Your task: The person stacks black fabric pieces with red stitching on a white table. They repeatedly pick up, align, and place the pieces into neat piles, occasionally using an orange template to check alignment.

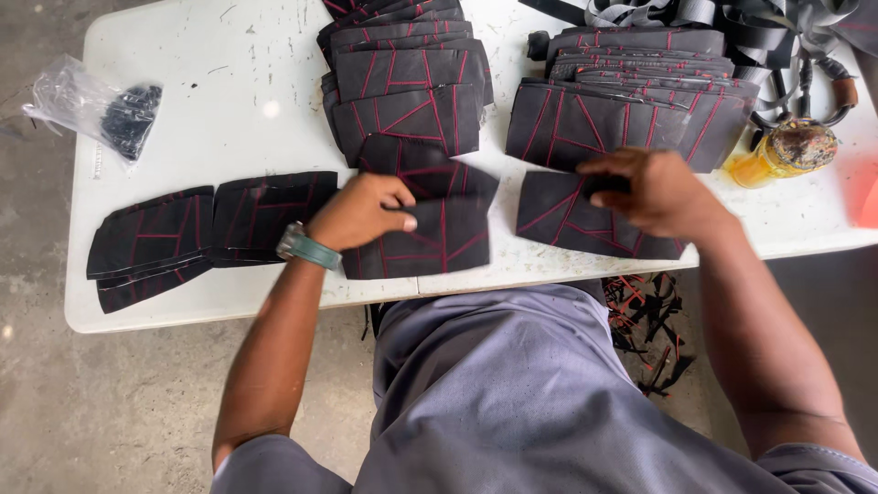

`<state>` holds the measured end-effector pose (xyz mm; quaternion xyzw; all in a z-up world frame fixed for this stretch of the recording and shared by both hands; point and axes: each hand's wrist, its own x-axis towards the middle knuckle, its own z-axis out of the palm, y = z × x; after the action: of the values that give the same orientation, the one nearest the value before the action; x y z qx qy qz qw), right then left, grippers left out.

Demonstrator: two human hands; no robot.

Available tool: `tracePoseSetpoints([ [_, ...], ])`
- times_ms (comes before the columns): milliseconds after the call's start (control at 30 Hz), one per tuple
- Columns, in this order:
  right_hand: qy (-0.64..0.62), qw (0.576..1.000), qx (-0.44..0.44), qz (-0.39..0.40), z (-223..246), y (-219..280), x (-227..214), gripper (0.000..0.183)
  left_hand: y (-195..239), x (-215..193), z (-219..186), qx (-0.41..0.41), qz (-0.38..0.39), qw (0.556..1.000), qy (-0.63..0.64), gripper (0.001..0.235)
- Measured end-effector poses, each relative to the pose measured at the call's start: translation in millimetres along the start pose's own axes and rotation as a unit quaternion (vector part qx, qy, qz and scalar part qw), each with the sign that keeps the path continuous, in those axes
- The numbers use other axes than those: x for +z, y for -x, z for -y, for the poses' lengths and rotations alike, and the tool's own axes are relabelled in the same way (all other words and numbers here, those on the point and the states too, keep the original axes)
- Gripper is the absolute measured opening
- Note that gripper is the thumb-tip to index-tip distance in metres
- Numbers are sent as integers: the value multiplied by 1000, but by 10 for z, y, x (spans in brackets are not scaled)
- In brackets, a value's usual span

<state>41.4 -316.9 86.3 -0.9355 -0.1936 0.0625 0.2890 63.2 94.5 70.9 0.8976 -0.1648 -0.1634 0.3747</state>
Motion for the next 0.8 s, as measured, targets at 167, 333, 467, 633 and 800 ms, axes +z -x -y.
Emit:
tracePoseSetpoints([
  [167, 96, 994, -18, 44, 28, 50, 344, 96, 91, 396, -80, 79, -42, 994, -61, 79],
  [333, 89, 992, 53, 71, 97, 28, 380, 111, -105, 663, -212, 86, 41, 974, -204, 123],
  [467, 79, 995, 35, 57, 167, -51, 330, 114, -319, 672, -194, 80, -54, 985, -146, 123],
  [633, -37, 998, -46, 29, 308, -267, 399, 85, -319, 688, -133, 105, -73, 983, -133, 104],
  [800, 3, 997, -42, 68, 450, -895, 842, 68, -69, 790, -196, 169, -81, 972, -143, 90],
])
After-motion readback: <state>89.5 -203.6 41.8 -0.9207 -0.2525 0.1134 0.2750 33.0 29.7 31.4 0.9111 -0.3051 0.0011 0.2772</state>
